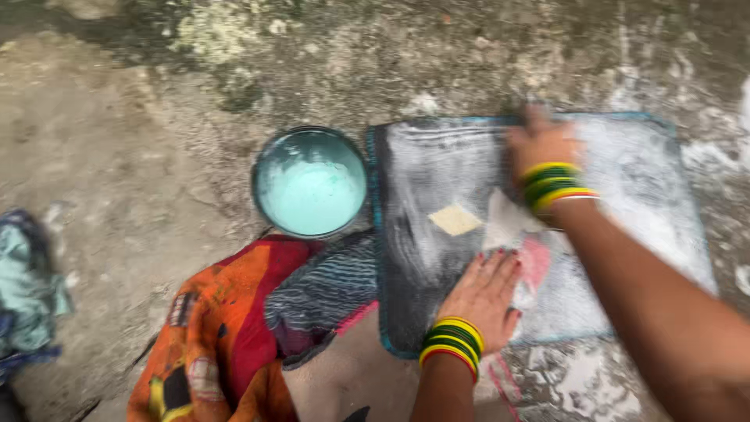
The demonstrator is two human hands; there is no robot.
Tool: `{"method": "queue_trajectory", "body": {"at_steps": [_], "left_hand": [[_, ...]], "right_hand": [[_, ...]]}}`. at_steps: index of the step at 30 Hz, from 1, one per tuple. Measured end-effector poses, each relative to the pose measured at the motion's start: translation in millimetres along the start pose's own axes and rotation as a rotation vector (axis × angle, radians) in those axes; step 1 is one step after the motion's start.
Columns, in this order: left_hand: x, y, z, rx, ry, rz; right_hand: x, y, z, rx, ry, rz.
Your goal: The person scrubs a black rug and a beige rug with a brush and soapy water on the ground, periodically rinsing them with water from a blue pitcher.
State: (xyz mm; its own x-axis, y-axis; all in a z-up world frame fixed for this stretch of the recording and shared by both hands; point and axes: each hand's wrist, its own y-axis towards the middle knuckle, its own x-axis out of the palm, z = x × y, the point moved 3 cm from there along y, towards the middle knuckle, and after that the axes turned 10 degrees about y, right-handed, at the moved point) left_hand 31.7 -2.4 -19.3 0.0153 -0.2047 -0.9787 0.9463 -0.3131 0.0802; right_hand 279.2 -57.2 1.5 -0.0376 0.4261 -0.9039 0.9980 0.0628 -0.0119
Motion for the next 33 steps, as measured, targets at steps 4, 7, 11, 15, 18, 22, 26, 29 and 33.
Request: {"method": "queue_trajectory", "body": {"at_steps": [4,7,11,15,18,22,26,29,33], "left_hand": [[-1,-1,4,0.050,-0.117,-0.380],[6,0,0,0.020,-0.154,-0.339],[9,-3,5,0.018,-0.048,-0.077],[8,-2,2,0.017,-0.045,-0.023],[2,0,5,0.028,-0.079,-0.129],[9,5,6,0.033,-0.045,-0.414],[9,-2,7,0.007,-0.055,-0.080],[6,-2,4,0.007,-0.039,-0.060],[-8,0,2,-0.049,-0.056,-0.017]], "right_hand": [[78,-78,-140,-0.590,-0.157,0.085],[65,-61,-129,-0.572,-0.197,-0.134],[-21,6,19,0.102,0.025,-0.083],[-48,21,73,0.225,-0.109,0.073],[3,-30,11,-0.070,-0.180,-0.026],[18,-109,-38,-0.427,-0.225,-0.164],[-29,-68,57,-0.122,0.002,-0.021],[-79,-41,130,0.279,-0.112,0.072],[-41,-63,109,0.166,-0.236,0.134]]}}
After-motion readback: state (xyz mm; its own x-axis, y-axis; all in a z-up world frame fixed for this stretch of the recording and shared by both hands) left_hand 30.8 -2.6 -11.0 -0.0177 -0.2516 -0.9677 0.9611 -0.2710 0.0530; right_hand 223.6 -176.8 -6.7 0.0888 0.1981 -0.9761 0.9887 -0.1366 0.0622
